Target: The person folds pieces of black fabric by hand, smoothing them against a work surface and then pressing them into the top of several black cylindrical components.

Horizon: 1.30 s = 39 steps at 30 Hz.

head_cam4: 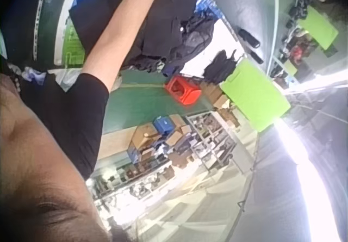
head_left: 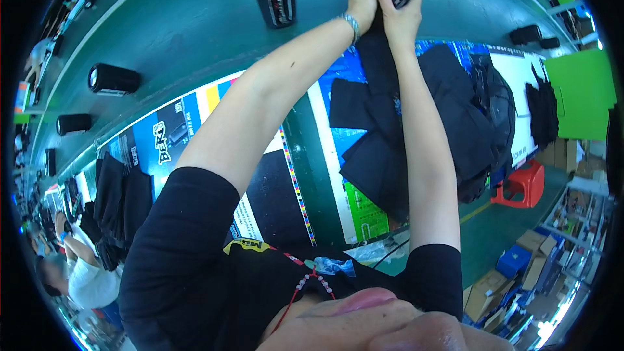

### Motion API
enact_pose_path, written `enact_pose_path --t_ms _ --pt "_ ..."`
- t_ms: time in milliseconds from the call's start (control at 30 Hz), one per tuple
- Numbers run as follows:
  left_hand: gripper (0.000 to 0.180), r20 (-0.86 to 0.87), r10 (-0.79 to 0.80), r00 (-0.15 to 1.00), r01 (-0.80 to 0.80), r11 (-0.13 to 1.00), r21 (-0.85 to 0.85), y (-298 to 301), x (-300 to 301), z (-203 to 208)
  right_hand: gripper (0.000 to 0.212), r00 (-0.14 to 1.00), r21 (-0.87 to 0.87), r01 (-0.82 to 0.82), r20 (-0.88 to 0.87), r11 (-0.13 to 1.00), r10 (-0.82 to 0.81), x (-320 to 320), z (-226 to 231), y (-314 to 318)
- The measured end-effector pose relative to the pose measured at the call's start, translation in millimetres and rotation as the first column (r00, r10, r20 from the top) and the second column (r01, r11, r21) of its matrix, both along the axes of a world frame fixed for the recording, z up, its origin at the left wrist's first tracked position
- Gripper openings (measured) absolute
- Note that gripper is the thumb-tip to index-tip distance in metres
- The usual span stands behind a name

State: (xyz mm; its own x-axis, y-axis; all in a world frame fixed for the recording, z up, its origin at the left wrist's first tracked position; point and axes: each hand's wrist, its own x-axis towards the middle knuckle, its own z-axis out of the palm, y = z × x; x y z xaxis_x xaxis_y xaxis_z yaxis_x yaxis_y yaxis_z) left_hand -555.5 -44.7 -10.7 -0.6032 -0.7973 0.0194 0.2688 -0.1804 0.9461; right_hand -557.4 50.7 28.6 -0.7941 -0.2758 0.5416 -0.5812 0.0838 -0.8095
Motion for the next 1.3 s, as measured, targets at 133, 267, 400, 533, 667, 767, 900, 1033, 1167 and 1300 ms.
enact_pose_path --t_ms 133,267,400,533,667,767,900,1033,1167,1300 --pt "0.059 0.143 0.034 0.989 -0.023 0.996 -0.081 33 67 15 0.068 0.993 0.163 0.114 0.004 0.98 -0.116 -13 -26 6" --pt "0.041 0.147 -0.16 0.976 0.211 0.857 -0.471 57 203 35 0.061 0.998 0.12 -0.01 -0.058 0.993 0.017 -22 -24 11" --pt "0.025 0.405 -0.141 0.903 0.372 0.728 -0.576 67 356 68 0.063 0.995 0.147 0.077 -0.08 0.986 -0.066 -24 -25 15" --pt "0.028 0.409 0.485 0.773 0.067 0.578 -0.813 46 479 68 0.06 0.995 0.144 -0.095 0.013 0.985 0.095 -44 -16 21" --pt "0.034 0.335 0.889 0.311 0.233 0.271 -0.934 23 569 58 0.061 0.952 0.206 -0.26 0.22 0.943 0.214 -54 -15 26" --pt "0.024 0.497 0.844 0.201 0.294 0.431 -0.853 23 601 32 0.059 0.972 0.182 -0.186 0.18 0.966 0.154 -58 -9 29" --pt "0.017 0.509 0.804 0.309 0.233 0.455 -0.86 20 594 32 0.07 0.987 0.327 0.157 -0.024 0.932 -0.158 -49 10 43" --pt "0.015 0.366 0.706 0.606 -0.135 0.545 -0.827 6 554 38 0.058 0.895 0.052 0.356 -0.308 0.933 -0.324 35 30 52" --pt "0.016 0.208 0.244 0.947 -0.176 0.938 -0.297 15 492 69 0.026 0.887 0.076 -0.461 0.031 0.884 0.46 187 52 43" --pt "0.012 0.076 0.009 0.997 0.003 0.987 -0.158 33 429 92 0.034 0.267 -0.404 -0.73 0.574 0.552 0.774 263 37 43"
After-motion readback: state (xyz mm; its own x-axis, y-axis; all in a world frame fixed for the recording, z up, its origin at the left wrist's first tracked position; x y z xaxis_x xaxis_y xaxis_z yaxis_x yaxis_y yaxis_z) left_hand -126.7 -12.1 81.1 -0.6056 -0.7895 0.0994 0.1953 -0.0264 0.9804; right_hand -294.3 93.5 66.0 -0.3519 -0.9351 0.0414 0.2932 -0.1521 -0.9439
